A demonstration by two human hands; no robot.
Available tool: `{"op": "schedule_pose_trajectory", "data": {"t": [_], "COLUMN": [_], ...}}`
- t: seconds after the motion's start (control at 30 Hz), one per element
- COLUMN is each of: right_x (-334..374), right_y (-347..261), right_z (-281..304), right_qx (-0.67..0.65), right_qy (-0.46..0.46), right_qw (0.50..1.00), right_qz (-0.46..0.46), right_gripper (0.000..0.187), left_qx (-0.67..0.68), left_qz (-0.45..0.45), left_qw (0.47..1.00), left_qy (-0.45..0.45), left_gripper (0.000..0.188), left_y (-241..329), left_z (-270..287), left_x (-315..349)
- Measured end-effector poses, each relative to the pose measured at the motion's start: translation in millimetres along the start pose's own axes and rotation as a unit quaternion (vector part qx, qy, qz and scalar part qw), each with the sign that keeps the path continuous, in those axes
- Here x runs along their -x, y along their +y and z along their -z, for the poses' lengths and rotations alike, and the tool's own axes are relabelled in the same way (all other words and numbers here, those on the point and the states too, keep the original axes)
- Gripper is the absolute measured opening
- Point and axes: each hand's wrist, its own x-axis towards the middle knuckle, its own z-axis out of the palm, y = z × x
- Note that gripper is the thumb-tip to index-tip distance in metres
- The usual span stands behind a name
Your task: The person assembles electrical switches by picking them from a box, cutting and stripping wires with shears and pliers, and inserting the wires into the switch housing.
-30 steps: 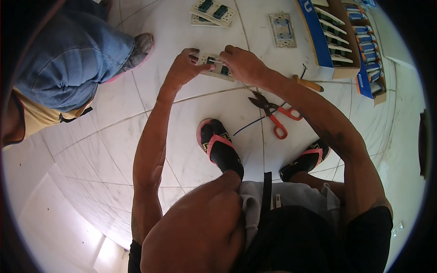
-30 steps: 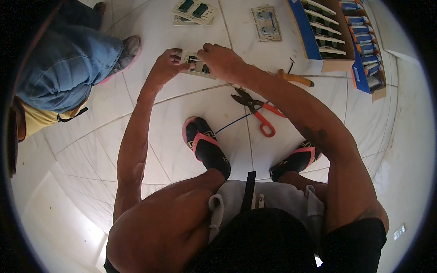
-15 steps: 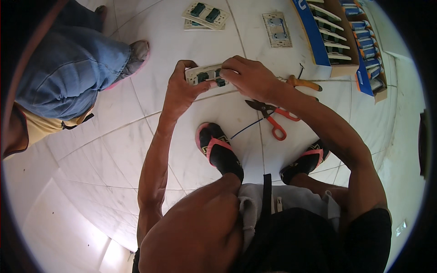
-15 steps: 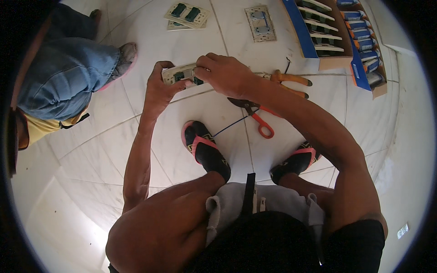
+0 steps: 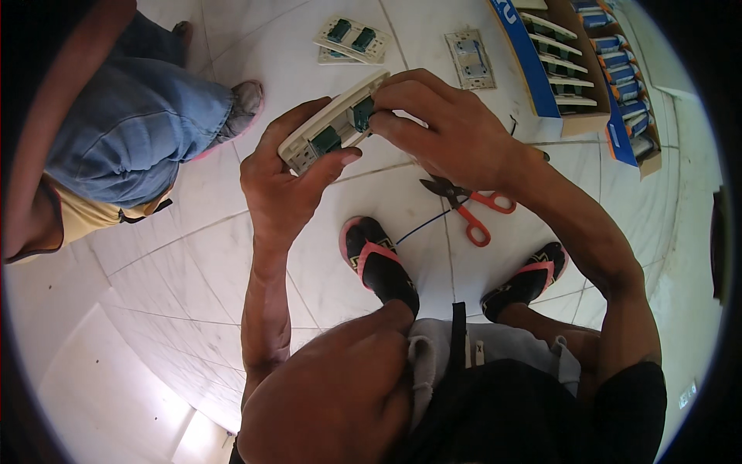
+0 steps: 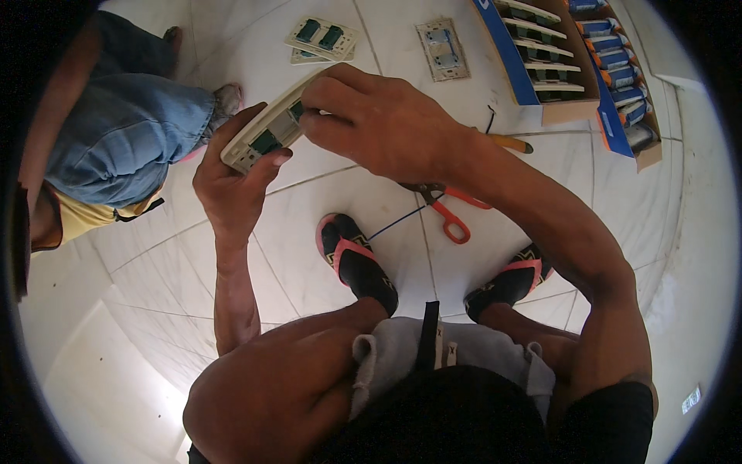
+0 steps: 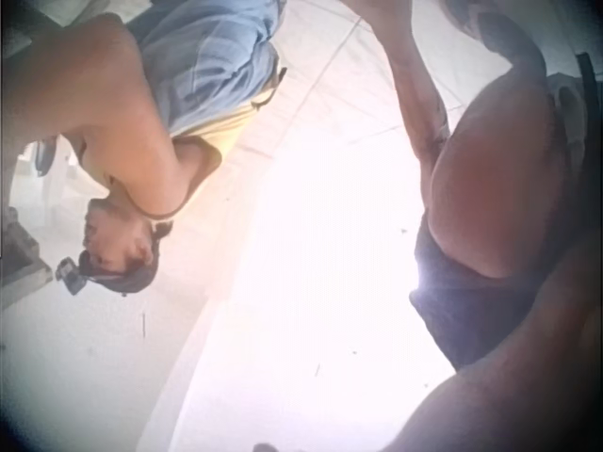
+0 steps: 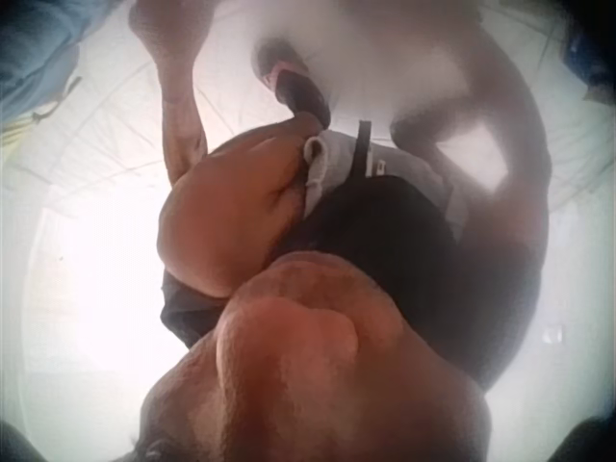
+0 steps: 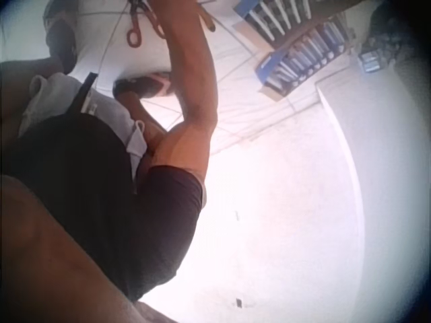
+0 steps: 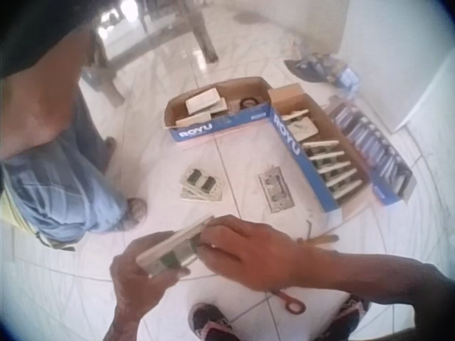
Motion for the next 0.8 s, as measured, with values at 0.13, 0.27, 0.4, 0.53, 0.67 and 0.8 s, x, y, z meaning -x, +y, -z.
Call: {"op": "schedule_pose_trajectory", "data": {"t": [0.13,0.27,0.4,0.53,0.67,0.8], "right_x": [-12,-18,-19,-27,-31,-29], "right_y": [-6,-9,-11,-3,1,-7], "right_z": [10,13,19,29,34,35], "right_qx": [0.004,-0.005,-0.076,-0.108,-0.223,-0.268], "right_qy": [0.037,0.053,0.048,0.114,0.034,-0.026], "right_qw": [0.999,0.999,0.993,0.979,0.959,0.936], "right_qz": [0.020,0.009,-0.074,-0.132,-0.174,-0.227], "right_gripper": [0.028,0.028,0.032,0.042,0.055,0.056], "left_qx": [-0.052,-0.009,0.020,-0.023,0.043,0.043], "left_qz": [-0.104,-0.129,-0.127,-0.203,-0.193,-0.196], "left_qw": [0.993,0.992,0.992,0.979,0.980,0.979], "left_qy": [0.012,0.017,0.013,0.001,-0.016,-0.038], "left_gripper": [0.050,0.050,0.052,0.051,0.052,0.052], "left_y": [1,3,7,6,8,8], "left_z": [10,14,15,21,16,15], "left_x": [-1,-1,1,-5,-5,-7]}}
